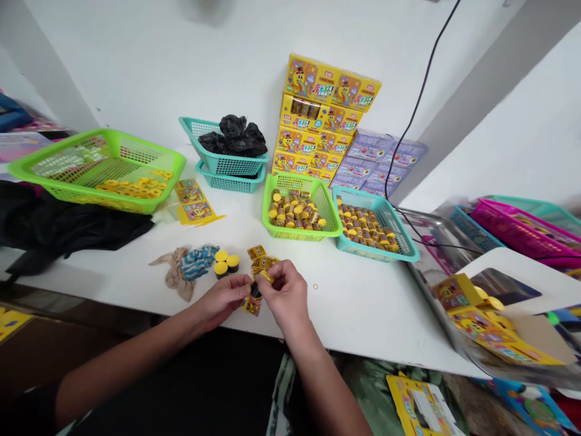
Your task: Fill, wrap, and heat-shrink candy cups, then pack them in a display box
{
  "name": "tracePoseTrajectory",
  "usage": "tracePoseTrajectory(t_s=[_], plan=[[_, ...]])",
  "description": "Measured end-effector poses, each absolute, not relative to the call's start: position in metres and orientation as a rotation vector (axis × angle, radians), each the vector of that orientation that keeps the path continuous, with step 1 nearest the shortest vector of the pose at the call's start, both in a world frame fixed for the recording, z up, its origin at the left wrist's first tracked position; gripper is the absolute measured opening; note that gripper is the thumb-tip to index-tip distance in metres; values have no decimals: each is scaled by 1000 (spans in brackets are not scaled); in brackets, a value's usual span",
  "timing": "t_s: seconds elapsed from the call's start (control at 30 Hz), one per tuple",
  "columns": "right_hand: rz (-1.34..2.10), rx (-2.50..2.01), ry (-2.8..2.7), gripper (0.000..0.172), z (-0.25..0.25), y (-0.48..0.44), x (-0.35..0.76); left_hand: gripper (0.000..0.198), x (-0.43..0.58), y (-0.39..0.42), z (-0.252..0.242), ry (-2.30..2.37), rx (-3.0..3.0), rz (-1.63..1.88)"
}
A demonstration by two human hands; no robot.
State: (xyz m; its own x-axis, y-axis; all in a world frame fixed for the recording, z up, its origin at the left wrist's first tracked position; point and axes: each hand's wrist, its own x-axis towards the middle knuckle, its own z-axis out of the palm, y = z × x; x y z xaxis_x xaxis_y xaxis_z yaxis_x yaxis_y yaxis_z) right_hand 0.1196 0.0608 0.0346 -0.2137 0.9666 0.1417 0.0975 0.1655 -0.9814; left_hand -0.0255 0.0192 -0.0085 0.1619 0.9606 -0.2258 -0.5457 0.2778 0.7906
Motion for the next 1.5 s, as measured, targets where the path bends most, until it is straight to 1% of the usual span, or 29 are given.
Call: tracePoseTrajectory(t_s=[0.13,0.37,0.57,0.77,0.97,1.23,1.37,1.5], plan=[[1251,-1066,-1445,28,30,63,127,39,-17,20,-11,778,607,1142],[1107,-1084,-1437,27,27,60,133,39,-5,25,-13,790,588,1163],[1160,-1089,-1394,30,21,66,144,38,-6,21,-9,701,544,1063],[1161,-1071,-1457,28,17,62,145,35,-7,21,-9,820,543,1073],[1293,-1028,-1495,26,11,57,143,32,-4,24,-11,778,503,1132],[1476,-1026,-1297,33,11,55,144,32,-4,16,-9,812,649,1078],[1545,-956,-1218,27,10,54,143,22,-6,17,-9,718,566,1032],[1538,-872,-1323,19,7,54,146,22,-9,18,-5,627,525,1022]])
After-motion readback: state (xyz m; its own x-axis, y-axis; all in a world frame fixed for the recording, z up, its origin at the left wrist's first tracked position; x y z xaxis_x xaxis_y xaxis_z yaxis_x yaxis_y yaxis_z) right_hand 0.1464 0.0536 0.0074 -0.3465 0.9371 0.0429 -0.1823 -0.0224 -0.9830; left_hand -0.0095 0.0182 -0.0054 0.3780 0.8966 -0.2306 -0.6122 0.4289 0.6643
